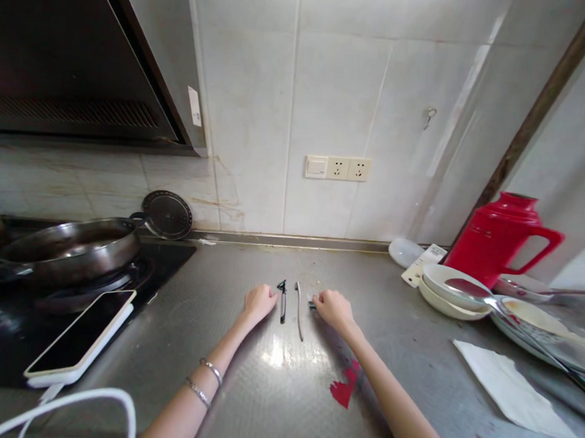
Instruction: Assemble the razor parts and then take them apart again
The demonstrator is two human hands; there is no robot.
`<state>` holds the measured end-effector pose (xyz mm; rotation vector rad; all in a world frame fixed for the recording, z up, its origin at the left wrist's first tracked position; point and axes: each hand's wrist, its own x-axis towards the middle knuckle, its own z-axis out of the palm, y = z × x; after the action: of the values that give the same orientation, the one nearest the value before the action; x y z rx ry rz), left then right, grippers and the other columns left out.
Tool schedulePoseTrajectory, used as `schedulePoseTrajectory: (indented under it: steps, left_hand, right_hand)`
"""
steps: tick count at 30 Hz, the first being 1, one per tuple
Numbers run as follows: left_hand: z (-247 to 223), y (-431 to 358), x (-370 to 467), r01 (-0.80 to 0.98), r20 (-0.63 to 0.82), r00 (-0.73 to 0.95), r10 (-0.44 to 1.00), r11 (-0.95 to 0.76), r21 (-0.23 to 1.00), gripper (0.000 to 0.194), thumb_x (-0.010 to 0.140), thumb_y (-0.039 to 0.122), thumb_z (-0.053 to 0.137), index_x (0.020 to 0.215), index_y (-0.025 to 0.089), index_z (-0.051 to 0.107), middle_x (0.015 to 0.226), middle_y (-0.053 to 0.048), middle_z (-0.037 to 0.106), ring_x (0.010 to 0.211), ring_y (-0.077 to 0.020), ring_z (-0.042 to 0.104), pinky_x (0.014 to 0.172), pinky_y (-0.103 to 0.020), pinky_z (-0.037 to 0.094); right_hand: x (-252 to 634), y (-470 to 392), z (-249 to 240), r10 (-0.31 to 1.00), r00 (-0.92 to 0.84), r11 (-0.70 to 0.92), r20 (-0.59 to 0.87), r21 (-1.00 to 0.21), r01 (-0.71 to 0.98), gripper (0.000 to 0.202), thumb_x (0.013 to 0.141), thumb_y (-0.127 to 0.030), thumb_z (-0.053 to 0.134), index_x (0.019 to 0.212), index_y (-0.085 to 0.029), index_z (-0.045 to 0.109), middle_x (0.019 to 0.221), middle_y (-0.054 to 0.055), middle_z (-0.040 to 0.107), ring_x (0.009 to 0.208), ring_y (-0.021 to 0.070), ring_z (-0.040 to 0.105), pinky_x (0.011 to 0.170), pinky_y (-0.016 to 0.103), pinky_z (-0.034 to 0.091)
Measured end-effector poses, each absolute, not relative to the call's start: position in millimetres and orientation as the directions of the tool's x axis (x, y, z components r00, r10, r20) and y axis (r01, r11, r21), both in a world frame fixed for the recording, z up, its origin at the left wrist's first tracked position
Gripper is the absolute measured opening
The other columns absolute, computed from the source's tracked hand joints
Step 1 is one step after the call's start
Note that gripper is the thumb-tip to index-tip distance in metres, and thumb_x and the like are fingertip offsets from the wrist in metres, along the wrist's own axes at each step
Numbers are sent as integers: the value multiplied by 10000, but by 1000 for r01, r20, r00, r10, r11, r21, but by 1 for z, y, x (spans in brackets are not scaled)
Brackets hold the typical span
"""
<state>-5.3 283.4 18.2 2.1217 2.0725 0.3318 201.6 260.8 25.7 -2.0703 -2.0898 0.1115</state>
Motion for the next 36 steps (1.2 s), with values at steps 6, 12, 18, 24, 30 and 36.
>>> schedulePoseTrajectory:
  steps: [6,12,18,24,30,36]
  left_hand:
    - [16,298,-39,980,98,-59,993,39,197,302,835,285,375,793,177,655,892,-116,678,857,-221,626,668,-282,416]
    - [6,303,-55,980,94,-108,990,90,177,298,830,278,380,824,181,662,916,-121,679,880,-223,628,687,-286,434]
    - [5,300,-51,985,115,-104,988,86,150,323,849,279,357,850,185,666,933,-118,678,888,-222,626,708,-296,438]
    - [10,295,-47,985,93,-130,987,117,127,331,861,282,351,893,195,669,954,-106,676,912,-213,618,730,-284,434]
    - [16,292,-35,983,119,-143,983,127,130,416,885,340,292,905,171,671,941,-142,672,904,-237,621,744,-319,439]
    - [23,293,10,987,32,44,999,-48,152,483,825,523,362,895,161,675,933,-150,676,889,-267,628,709,-318,452]
  right_hand:
    - [254,277,15,989,99,-89,108,-100,991,415,870,-303,327,784,-137,697,871,173,679,819,245,645,650,279,433]
    - [266,279,-2,990,95,-86,107,-86,993,430,875,-343,310,803,-171,698,877,153,682,823,233,641,663,283,428]
    - [268,280,-5,988,89,-77,129,-89,993,432,868,-357,313,767,-179,694,847,138,686,801,230,641,631,268,413]
    - [268,280,-4,988,96,-84,123,-102,991,429,863,-366,318,774,-186,696,859,137,685,810,233,638,632,271,414]
    - [269,281,-5,987,93,-80,127,-106,991,434,860,-346,307,773,-183,699,839,136,686,793,236,640,617,271,414]
    - [270,281,-4,987,101,-87,125,-114,990,430,860,-346,310,782,-188,702,848,129,688,800,226,640,610,255,408]
